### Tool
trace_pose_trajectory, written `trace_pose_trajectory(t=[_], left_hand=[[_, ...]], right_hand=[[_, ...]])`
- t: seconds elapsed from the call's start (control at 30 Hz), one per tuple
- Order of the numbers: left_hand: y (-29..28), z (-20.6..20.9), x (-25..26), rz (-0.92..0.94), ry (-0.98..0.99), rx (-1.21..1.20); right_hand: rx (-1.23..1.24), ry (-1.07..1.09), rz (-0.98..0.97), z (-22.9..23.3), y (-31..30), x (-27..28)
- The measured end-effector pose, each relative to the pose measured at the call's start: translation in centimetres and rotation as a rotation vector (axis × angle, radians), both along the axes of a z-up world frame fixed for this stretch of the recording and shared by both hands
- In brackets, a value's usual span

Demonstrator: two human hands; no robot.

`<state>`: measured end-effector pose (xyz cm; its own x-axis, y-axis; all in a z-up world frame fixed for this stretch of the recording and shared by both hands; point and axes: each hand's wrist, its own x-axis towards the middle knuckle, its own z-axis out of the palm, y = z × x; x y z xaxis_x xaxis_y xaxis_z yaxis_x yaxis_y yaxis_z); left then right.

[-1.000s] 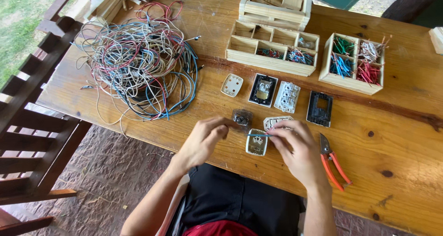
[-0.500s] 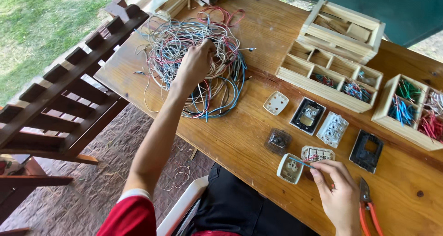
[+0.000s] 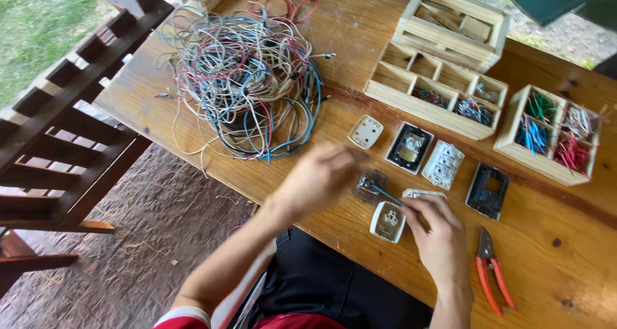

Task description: The person strips the insulation from red and blue wires using pliers, then inserts and secures them into a white electrical socket using a screwdriver. The workspace includes a pile of assorted wires and organized wooden boxes with small parts.

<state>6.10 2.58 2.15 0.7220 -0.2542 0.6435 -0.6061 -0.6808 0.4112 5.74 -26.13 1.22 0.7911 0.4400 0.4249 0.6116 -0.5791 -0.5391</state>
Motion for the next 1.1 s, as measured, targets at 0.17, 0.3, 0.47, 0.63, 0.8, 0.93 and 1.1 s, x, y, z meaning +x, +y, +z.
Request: trace_pose_trajectory(t=[0.17, 0.3, 0.47, 0.63, 0.8, 0.93, 1.1], left_hand=[[-7.4, -4.0, -3.2, -0.075, 0.028, 0.178], [-9.0, -5.0, -3.7, -0.162, 0.187, 0.025], [-9.5, -5.1, -3.6, -0.192, 0.415, -0.179], [-8.2, -1.4, -2.3, -0.394, 0.476, -0.271], [-7.1, -1.4, -1.8, -0.277, 0.434, -0.205], [-7.5, -1.7, -2.1, -0.075, 0.308, -0.05], [-8.3, -1.8, -2.8, -0.032, 0.244, -0.045]], right_hand=[[0.003, 0.034, 0.008, 0.6, -0.7, -1.4], [0.072, -0.009, -0.032, 1.1, -2.1, -2.5], [0.077, -0.116, -0.025, -0.3, -3.8, -2.6], [0.091, -0.13, 0.048, 0.4, -3.9, -2.1], [0.11, -0.113, 0.06, 0.9, -3.3, -0.9], [0.049, -0.2, 0.033, 1.1, -2.5, -0.2], [0.019, -0.259, 0.0, 0.8, -2.0, -0.1]])
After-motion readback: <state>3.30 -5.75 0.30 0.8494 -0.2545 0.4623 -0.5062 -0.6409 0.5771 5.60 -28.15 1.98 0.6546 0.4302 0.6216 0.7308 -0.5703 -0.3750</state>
